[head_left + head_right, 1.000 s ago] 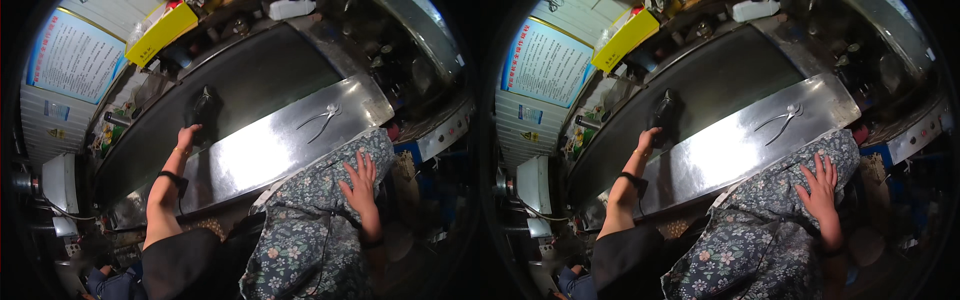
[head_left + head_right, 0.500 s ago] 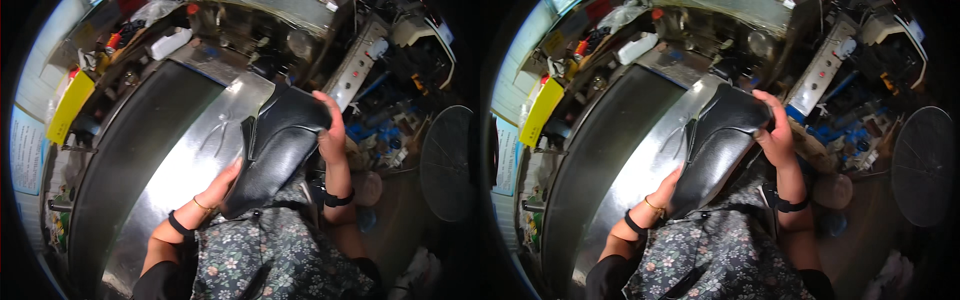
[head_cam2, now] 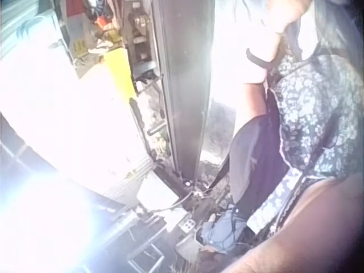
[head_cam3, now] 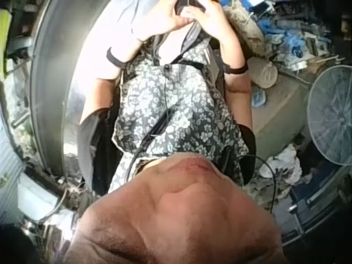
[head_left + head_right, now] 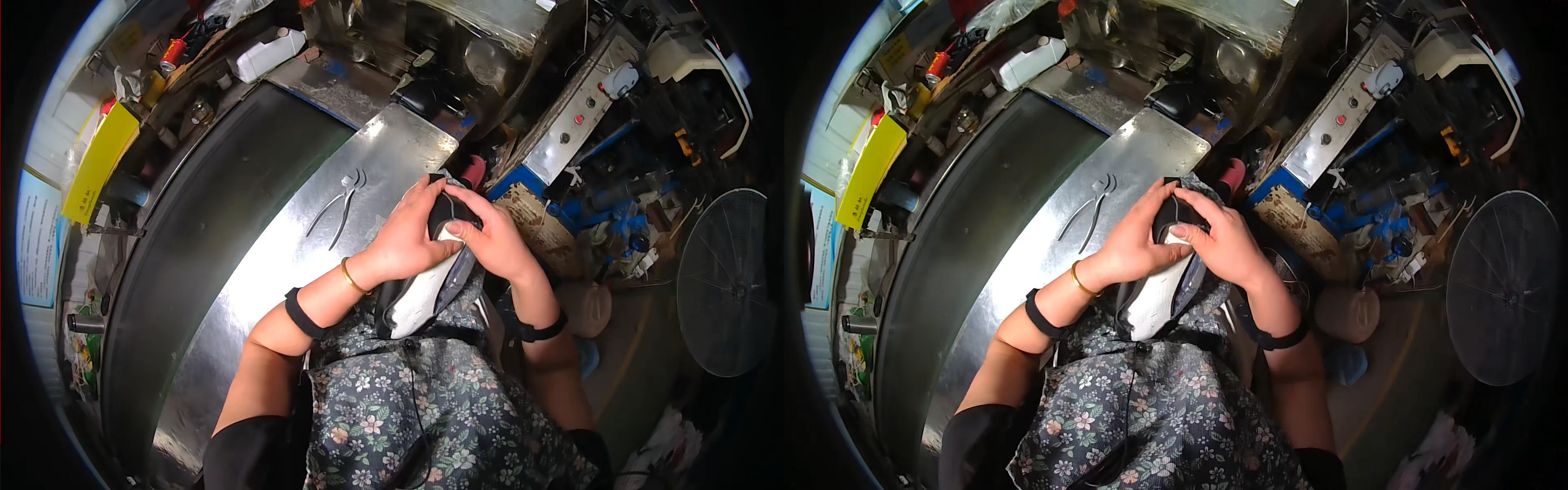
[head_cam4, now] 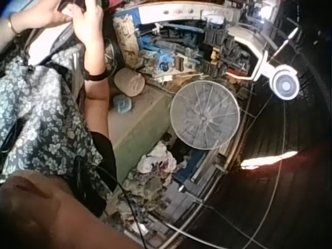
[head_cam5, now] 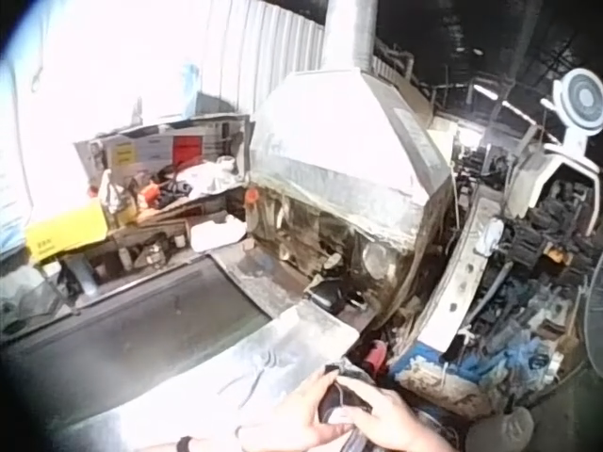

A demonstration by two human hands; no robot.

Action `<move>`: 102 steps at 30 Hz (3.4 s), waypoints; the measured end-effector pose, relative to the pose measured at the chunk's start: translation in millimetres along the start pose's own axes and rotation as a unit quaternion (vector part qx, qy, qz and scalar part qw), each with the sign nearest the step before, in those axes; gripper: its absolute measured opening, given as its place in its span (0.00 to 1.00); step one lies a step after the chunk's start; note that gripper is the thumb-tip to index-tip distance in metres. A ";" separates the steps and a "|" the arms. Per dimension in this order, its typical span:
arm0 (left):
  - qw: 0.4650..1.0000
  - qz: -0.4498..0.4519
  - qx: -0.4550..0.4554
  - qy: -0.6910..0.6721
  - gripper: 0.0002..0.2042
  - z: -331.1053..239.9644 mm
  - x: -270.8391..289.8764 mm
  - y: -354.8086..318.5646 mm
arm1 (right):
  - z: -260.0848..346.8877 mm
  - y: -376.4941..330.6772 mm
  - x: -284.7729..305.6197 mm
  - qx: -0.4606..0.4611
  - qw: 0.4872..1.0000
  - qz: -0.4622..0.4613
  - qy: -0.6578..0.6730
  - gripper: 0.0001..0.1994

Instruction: Assembling and finishing leather shoes on a factory line.

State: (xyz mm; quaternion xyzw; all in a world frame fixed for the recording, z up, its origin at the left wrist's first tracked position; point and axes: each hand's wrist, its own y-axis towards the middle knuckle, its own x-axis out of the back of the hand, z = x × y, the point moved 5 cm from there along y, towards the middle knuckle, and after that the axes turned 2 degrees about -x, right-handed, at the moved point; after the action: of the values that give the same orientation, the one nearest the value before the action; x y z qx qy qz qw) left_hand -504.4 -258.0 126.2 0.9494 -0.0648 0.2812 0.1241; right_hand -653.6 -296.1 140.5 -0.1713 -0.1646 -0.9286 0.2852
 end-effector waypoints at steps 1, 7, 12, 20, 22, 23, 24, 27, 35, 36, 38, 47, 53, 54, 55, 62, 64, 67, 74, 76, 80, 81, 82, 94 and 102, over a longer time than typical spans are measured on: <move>1.000 0.002 -0.009 -0.003 0.46 0.4 -2.1 -1.8 | 3.7 -2.1 -0.6 0.003 1.000 -0.009 -0.014 0.25; 0.999 -0.025 -0.048 -0.006 0.40 -7.9 -1.9 -6.0 | 7.9 -8.7 -3.8 0.007 0.998 -0.047 -0.041 0.23; 0.999 -0.032 -0.036 -0.003 0.40 -2.0 2.5 1.4 | 2.9 -9.2 -9.0 0.009 0.992 -0.124 -0.016 0.21; 0.998 -0.011 0.032 -0.057 0.32 4.9 20.8 32.0 | -65.9 -83.5 -58.6 -0.170 0.917 -0.105 0.346 0.14; 0.977 -0.009 0.107 -0.186 0.28 13.0 26.4 33.3 | -45.1 -69.1 -32.0 -0.140 0.908 -0.104 0.381 0.11; 0.962 -0.002 0.121 -0.244 0.28 14.8 26.1 27.7 | -49.8 -71.9 -22.5 -0.139 0.912 -0.095 0.374 0.11; 0.944 0.005 0.136 -0.299 0.28 13.8 23.8 19.2 | -55.1 -76.1 -13.4 -0.138 0.916 -0.085 0.368 0.11; 0.944 0.018 0.126 -0.305 0.27 13.9 5.2 0.2 | -112.4 -90.0 -46.5 -0.157 0.939 -0.129 0.277 0.19; 0.979 -0.005 0.085 -0.187 0.28 34.1 -2.0 5.1 | -20.0 -50.7 -47.6 -0.076 0.918 -0.021 -0.388 0.18; 0.981 -0.007 0.075 -0.177 0.28 32.7 -0.7 10.2 | -10.8 -44.0 -47.5 -0.080 0.917 -0.024 -0.389 0.18; 0.975 -0.009 0.070 -0.212 0.28 35.1 1.5 15.7 | 1.3 -28.1 -39.1 -0.177 0.904 -0.040 -0.387 0.15; 0.885 0.094 0.157 -0.428 0.29 19.8 -0.7 0.9 | -39.1 -99.6 -59.4 -0.120 0.979 -0.039 0.158 0.34; 0.971 -0.069 0.230 -0.008 0.19 16.9 8.9 -14.7 | -27.2 -67.1 -72.0 -0.204 0.970 -0.043 0.123 0.40; 0.921 -0.007 0.247 0.300 0.19 8.8 13.5 -20.0 | -25.6 -65.3 -78.3 -0.207 0.969 -0.038 0.129 0.40; 0.904 -0.107 0.121 0.395 0.17 -8.7 18.4 -19.9 | -21.9 -64.4 -82.1 -0.193 0.977 -0.059 0.072 0.40; 0.997 0.013 -0.073 0.034 0.24 25.0 22.4 -52.9 | -26.9 -68.8 -79.9 -0.126 0.964 -0.084 0.219 0.34; 0.998 0.010 0.056 -0.003 0.27 45.6 -5.0 -95.2 | -38.3 -80.3 -83.8 -0.148 0.952 -0.115 0.242 0.34; 0.945 0.028 0.183 0.268 0.17 -9.6 2.8 -90.1 | -26.5 -79.1 -88.3 -0.174 0.954 -0.134 0.203 0.35; 0.928 -0.272 -0.022 0.255 0.08 18.3 -11.2 -87.5 | -20.8 -69.7 -85.6 -0.094 0.975 -0.198 0.043 0.36; 0.885 -0.347 0.168 -0.260 0.11 57.7 -17.6 -98.4 | -16.5 -71.8 -84.3 -0.088 0.975 -0.182 0.094 0.35; 0.869 -0.261 0.160 -0.389 0.12 56.4 -18.2 -85.4 | -16.2 -78.7 -81.7 -0.102 0.964 -0.148 0.197 0.35; 0.903 -0.212 0.141 -0.347 0.15 57.2 -11.9 -70.2 | -15.2 -82.1 -81.7 -0.103 0.964 -0.150 0.195 0.35; 0.902 -0.211 0.138 -0.349 0.15 56.4 -8.6 -51.7 | -13.8 -84.0 -81.8 -0.099 0.968 -0.142 0.180 0.35; 0.919 0.010 0.136 -0.370 0.18 27.6 -22.4 25.1 | -48.5 -26.8 -22.3 -0.157 0.857 -0.188 0.454 0.31; 0.813 0.075 0.146 -0.559 0.23 26.1 -23.7 19.1 | -38.0 5.8 -13.4 -0.079 0.974 -0.163 0.134 0.15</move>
State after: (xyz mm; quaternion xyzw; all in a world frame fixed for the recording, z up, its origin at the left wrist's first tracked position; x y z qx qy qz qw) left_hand -514.4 -282.2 95.8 0.9420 -0.1522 -0.2835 -0.0951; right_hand -648.3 -309.7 102.5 -0.0383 -0.0771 -0.9871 0.1352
